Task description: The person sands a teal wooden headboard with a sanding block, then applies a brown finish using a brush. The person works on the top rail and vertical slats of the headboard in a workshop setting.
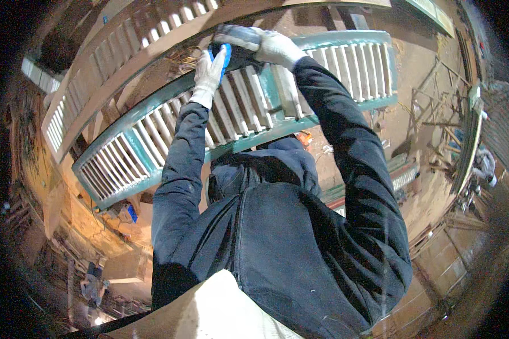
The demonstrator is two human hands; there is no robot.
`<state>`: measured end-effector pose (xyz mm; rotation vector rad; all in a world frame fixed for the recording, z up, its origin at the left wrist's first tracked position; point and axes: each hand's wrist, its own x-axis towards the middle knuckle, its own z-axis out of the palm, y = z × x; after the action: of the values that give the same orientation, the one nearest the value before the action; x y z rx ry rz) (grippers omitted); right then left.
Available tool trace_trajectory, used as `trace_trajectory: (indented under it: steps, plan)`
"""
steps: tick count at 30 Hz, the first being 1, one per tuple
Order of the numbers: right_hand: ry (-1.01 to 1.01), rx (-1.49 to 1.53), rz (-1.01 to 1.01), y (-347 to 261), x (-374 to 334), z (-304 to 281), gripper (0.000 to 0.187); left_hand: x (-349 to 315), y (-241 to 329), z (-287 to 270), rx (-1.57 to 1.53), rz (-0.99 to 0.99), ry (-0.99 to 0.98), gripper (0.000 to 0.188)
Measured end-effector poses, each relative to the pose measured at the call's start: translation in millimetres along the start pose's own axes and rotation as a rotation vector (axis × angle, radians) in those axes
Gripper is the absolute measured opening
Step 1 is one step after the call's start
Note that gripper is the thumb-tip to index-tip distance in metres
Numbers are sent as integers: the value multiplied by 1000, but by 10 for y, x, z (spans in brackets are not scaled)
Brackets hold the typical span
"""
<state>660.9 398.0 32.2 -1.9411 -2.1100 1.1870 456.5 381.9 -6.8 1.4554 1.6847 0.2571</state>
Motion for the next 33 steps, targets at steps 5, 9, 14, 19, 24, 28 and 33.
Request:
trace_trajectory:
  steps: [5, 9, 14, 19, 24, 28, 33]
  plan:
    - [-105, -62, -18, 100, 55, -198, 61, -99, -37, 492, -291, 115, 318, 63]
    - [139, -83, -99, 516, 67, -107, 58, -91, 350, 893, -302, 145, 467, 78]
    - [115, -42, -116, 592, 186, -42, 50, 191, 844, 1001, -1027, -33, 363, 96]
    - [246, 281, -106, 409, -293, 53, 39, -191, 1221, 1076, -1015, -62, 614, 102]
    - [180, 627, -121, 200, -1097, 84, 39, -945, 1300, 950, -1021, -205, 255, 47]
    - [200, 723, -148, -35, -1726, 148, 92, -1415, 993, 607, -1112, -383, -61, 43]
    - [-335, 565, -451, -304, -2059, 57, 102, -1945, 498, -27, -937, -262, -191, 58]
